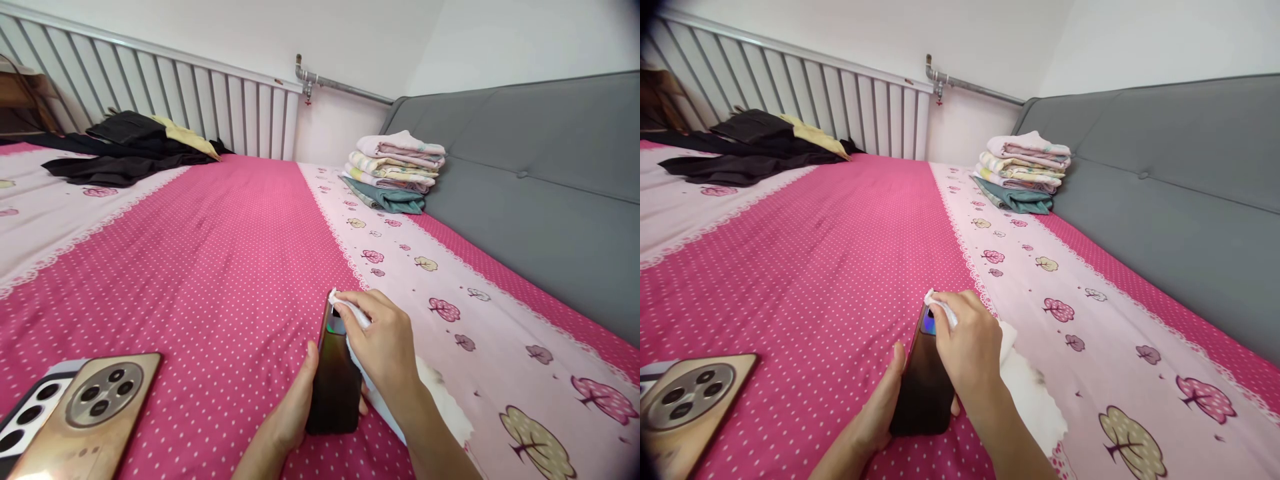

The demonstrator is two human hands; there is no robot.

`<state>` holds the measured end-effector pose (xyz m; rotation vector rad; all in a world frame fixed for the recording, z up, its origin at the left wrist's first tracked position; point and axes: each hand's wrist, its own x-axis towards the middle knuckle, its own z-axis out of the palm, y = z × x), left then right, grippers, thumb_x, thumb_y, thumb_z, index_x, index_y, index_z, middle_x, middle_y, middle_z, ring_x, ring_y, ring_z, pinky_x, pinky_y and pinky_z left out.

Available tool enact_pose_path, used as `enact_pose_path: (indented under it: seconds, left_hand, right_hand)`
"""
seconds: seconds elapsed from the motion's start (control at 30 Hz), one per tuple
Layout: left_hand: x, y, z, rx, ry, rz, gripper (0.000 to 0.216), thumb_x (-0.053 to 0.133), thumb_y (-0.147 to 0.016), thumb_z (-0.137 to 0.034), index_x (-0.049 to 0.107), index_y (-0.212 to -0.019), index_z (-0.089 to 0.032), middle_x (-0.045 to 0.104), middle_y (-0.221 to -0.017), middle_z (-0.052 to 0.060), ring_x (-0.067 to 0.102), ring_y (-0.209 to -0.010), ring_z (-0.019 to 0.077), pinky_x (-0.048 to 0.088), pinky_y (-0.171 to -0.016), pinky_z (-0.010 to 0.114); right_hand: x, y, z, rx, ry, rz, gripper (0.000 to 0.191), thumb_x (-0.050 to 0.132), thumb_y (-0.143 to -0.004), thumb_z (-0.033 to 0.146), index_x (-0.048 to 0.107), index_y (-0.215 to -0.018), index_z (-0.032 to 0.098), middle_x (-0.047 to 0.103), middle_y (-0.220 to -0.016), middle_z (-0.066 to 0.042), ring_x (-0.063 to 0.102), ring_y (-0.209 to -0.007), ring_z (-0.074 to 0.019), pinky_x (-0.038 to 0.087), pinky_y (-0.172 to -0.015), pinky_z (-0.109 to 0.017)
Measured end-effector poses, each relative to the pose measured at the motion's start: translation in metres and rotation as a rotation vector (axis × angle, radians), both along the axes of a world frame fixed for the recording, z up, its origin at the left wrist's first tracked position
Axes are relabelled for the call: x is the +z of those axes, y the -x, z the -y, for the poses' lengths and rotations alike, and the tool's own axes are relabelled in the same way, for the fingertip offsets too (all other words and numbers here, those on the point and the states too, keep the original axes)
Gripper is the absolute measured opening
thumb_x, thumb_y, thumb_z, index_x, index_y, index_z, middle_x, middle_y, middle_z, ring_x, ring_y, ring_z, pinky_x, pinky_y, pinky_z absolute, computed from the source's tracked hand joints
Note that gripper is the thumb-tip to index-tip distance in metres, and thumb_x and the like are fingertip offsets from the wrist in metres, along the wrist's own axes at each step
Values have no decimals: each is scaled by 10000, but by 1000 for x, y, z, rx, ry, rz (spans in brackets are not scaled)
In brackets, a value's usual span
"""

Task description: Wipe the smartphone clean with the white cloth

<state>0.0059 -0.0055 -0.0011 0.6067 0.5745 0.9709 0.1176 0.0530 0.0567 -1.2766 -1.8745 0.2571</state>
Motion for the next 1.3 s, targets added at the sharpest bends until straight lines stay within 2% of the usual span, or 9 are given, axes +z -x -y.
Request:
enact_pose_path:
  seconds: [0.37,0.53,0.63,0.77,1.0,1.1,1.3]
  left_hand:
    - [-7,-5,-2,27,47,68,686,262,-839,-643,534,-1244,-160,669,-1086,129,575,-1080,309,409,-932,415]
    - [-2,-4,-1,82,48,61,603,287,-871,-575,500,-1279,-186,651,-1130,112,563,-1100,295,415,-927,397]
    - [3,-2,-1,64,61,42,580,297,-874,-566,506,-1272,-199,656,-1118,99,566,-1096,286,423,-915,379]
    - [4,-2,0,1,55,19,666,235,-852,-632,571,-1193,-170,681,-1036,114,586,-1058,282,439,-886,373]
    - [-8,0,-2,-74,-3,-32,908,128,-766,-761,665,-969,-58,695,-836,188,640,-916,311,461,-826,404]
    - [-9,1,-1,-69,-3,-2,905,145,-757,-770,663,-969,-58,696,-822,186,648,-899,302,438,-877,418]
    - [0,-2,1,-3,40,38,831,146,-814,-703,639,-1056,-79,703,-887,173,639,-950,295,425,-910,416]
  right_hand:
    - [1,0,1,7,-1,-10,153,557,-841,229,691,-911,244,679,-886,-11,639,-776,-164,493,-778,-302]
    - [0,0,0,9,2,-5,150,559,-840,226,691,-910,243,677,-880,-9,641,-780,-160,492,-771,-292]
    - [0,0,0,3,-8,0,150,561,-838,224,692,-909,243,677,-878,-9,640,-771,-162,491,-773,-297]
    - [0,0,0,4,-6,-1,155,558,-839,224,693,-911,245,679,-882,-12,636,-767,-166,488,-770,-297]
    - [-2,-1,-3,-65,-22,54,150,553,-836,235,694,-890,229,676,-848,-18,636,-753,-180,474,-723,-303]
    - [-2,-2,-4,-75,-4,65,152,555,-833,244,697,-886,226,679,-847,-17,637,-744,-182,474,-694,-304]
    - [0,-1,-1,-70,59,94,144,578,-810,204,705,-873,228,686,-867,-15,643,-765,-187,482,-731,-316]
